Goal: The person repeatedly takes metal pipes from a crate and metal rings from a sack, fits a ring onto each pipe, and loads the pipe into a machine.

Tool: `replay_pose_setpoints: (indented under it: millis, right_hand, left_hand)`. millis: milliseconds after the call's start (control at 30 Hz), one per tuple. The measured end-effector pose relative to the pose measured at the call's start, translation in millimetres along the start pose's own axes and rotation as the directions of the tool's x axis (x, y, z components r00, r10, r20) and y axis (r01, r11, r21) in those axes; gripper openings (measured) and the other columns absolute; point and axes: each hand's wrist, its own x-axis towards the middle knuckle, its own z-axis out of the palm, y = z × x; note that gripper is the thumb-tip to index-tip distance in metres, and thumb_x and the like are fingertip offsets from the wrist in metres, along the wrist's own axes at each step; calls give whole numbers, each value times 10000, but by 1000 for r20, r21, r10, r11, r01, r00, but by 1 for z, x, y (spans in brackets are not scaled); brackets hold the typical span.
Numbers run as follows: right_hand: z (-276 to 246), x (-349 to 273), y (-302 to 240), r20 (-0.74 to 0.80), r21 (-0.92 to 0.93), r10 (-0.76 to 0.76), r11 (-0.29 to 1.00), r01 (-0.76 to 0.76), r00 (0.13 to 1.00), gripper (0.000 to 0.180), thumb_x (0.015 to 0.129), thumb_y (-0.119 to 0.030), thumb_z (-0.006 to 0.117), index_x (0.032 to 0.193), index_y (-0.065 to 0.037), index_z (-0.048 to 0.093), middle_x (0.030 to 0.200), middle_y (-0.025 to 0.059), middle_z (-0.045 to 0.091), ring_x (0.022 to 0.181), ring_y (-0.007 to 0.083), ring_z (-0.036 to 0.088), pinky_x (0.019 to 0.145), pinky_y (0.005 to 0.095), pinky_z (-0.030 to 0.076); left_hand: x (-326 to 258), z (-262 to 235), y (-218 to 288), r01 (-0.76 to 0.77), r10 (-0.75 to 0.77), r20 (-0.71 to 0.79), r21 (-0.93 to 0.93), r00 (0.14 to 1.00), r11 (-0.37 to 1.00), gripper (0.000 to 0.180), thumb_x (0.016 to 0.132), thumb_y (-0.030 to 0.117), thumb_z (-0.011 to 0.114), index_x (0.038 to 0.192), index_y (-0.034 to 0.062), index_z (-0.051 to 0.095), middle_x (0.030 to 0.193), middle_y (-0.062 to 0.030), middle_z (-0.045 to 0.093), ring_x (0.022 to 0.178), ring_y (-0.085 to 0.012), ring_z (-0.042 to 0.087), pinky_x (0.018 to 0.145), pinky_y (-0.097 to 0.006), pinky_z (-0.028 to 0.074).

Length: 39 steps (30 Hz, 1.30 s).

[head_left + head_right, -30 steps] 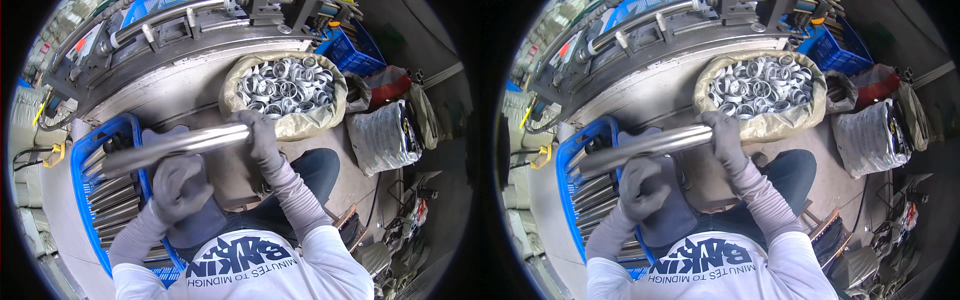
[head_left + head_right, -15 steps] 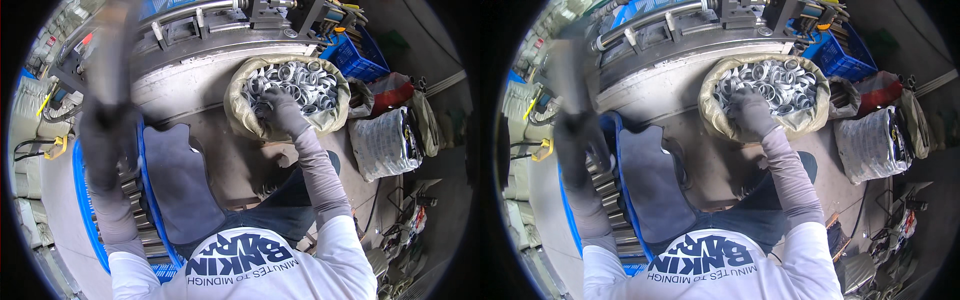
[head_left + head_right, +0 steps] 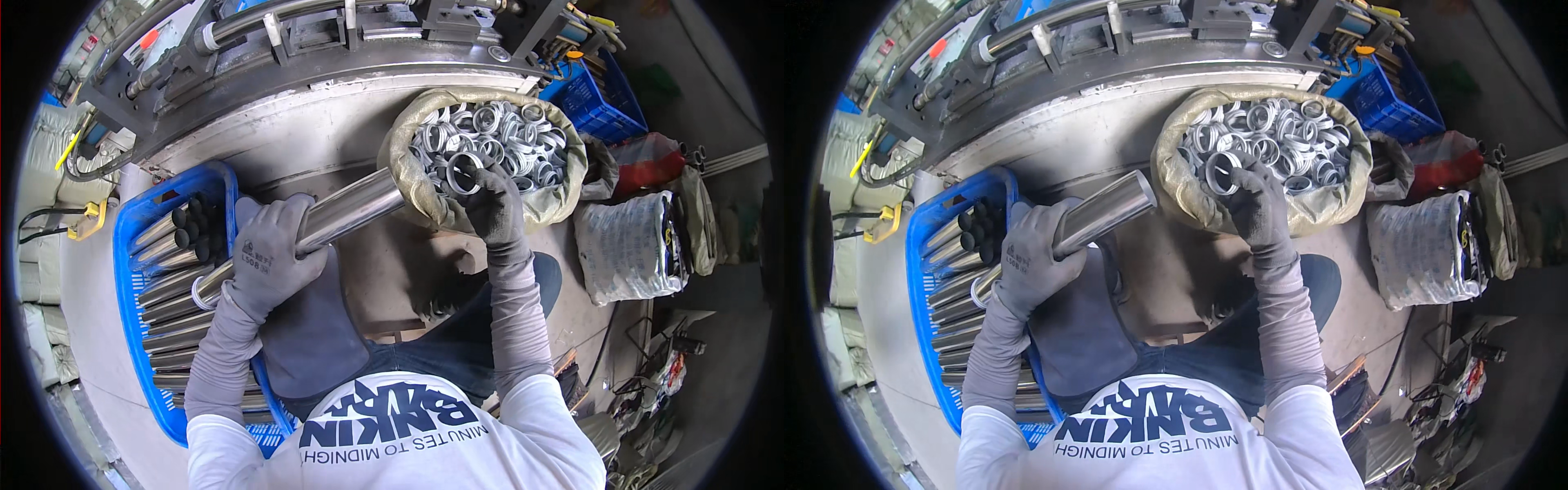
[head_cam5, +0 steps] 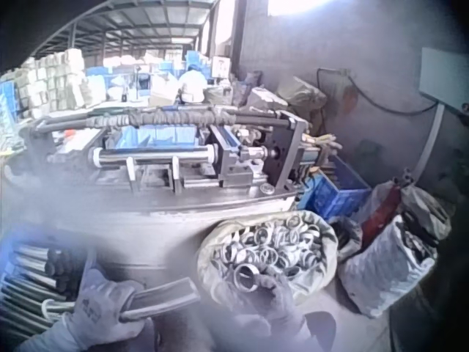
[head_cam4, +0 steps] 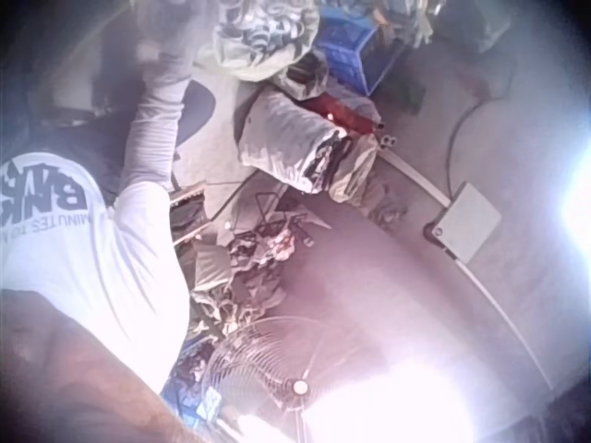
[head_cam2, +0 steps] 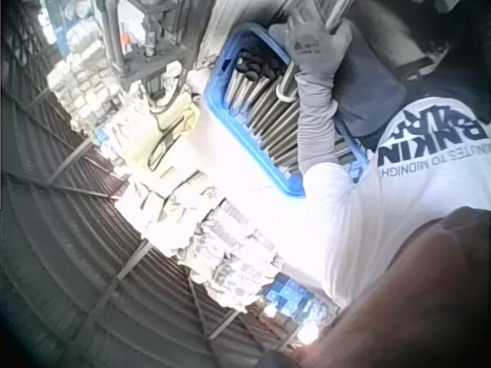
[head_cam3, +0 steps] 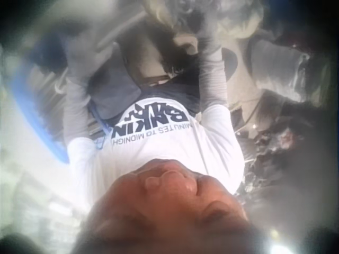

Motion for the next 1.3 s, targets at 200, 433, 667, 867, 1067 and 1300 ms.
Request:
replay_pose_setpoints:
  millis: [200, 433, 667, 867, 1067, 1300]
  right_hand:
    - [43, 3, -9, 35, -210, 54, 977, -45, 998, 711, 1010, -232, 672, 1615, 2, 380, 1350, 162, 643, 1097, 227, 694, 972, 336, 587]
    - [69, 0, 12, -3, -584, 12, 811, -11, 1000, 266, 962, -76, 707, 1196, 6, 613, 1011, 119, 715, 814, 152, 709, 729, 262, 587]
    - [83, -13, -7, 152, -277, 56, 961, -12, 987, 409, 1087, -261, 545, 1362, 19, 659, 1131, 103, 693, 1056, 132, 657, 935, 271, 524]
    - [98, -26, 8, 205, -453, -139, 864, 220, 969, 581, 1141, -439, 375, 1324, 31, 665, 1130, 139, 710, 1107, 238, 686, 984, 376, 524]
    - [113, -33, 11, -86, -437, -230, 883, 171, 969, 477, 1143, -328, 403, 1304, 48, 649, 1130, 169, 702, 1068, 252, 702, 950, 362, 540]
    - [121, -32, 13, -156, -521, -245, 844, 131, 957, 226, 1076, -83, 528, 1187, 17, 698, 1054, 129, 677, 962, 236, 645, 882, 337, 509]
  left_hand:
    - [-2, 8, 0, -56, 56, 36, 3, 998, 998, 574, 725, 230, 800, 1241, 30, 649, 1022, -167, 674, 949, -374, 674, 838, -467, 535]
    - [-3, 7, 3, -140, 141, -3, 42, 990, 989, 564, 730, 236, 808, 1225, 14, 652, 1027, -173, 674, 968, -372, 675, 862, -470, 540]
    - [-2, 4, 5, -182, 175, 105, 67, 979, 981, 559, 763, 326, 828, 1201, 38, 635, 954, -145, 652, 936, -332, 677, 826, -449, 553]
    - [1, 9, 6, -176, 174, 60, 37, 983, 984, 566, 773, 342, 834, 1211, 40, 640, 920, -138, 658, 899, -313, 692, 792, -427, 562]
    - [3, 11, 6, -145, 141, 101, 40, 985, 989, 613, 764, 319, 842, 1256, 27, 624, 1055, -156, 683, 971, -337, 705, 846, -430, 568]
    - [5, 19, 4, -100, 89, 194, 50, 977, 994, 697, 728, 253, 864, 1320, 12, 588, 1194, -187, 693, 1061, -370, 705, 942, -462, 549]
